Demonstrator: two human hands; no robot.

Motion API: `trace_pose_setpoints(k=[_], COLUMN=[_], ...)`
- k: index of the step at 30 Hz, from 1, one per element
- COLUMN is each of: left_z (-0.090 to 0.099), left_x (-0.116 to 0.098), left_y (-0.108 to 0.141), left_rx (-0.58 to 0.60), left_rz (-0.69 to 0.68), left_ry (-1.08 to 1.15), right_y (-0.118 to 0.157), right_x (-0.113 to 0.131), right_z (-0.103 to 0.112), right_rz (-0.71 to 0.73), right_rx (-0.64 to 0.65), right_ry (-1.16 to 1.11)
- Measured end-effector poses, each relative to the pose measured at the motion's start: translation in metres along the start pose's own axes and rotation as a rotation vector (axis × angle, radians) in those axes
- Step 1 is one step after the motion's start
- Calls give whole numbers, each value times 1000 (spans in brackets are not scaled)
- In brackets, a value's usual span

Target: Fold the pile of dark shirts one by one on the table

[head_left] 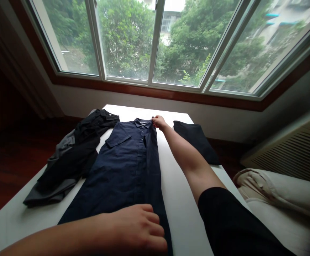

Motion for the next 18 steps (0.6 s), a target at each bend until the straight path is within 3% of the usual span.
trace_pose_setpoints(k=[4, 7, 12, 15, 18], left_z=[-14, -25, -39, -56, -71], left_x=[17, 25, 39, 35, 29], left_y=[16, 15, 2, -4, -7], left_rx=[41, 37, -31, -10, 7], left_rz=[48, 53, 171, 109, 65], left_ry=[200, 276, 2, -72, -100], right_y=[5, 13, 33, 41, 41], right_x=[-8, -17, -32, -46, -57], right_z=[-37, -52, -67, -87, -96], right_rz=[47, 94, 245, 308, 265], right_rx=[-11, -39, -128, -24, 43], right_ry=[91, 175, 577, 859, 944])
Point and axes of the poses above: each hand's wrist, its own y-axis away from the middle knuckle, its own z-axis out of the back of the hand, x = y × z, the point moved 6 cm from there along -y, towards the middle knuckle, and after that the axes turned 2 degrees about x, right-handed, at the moved point
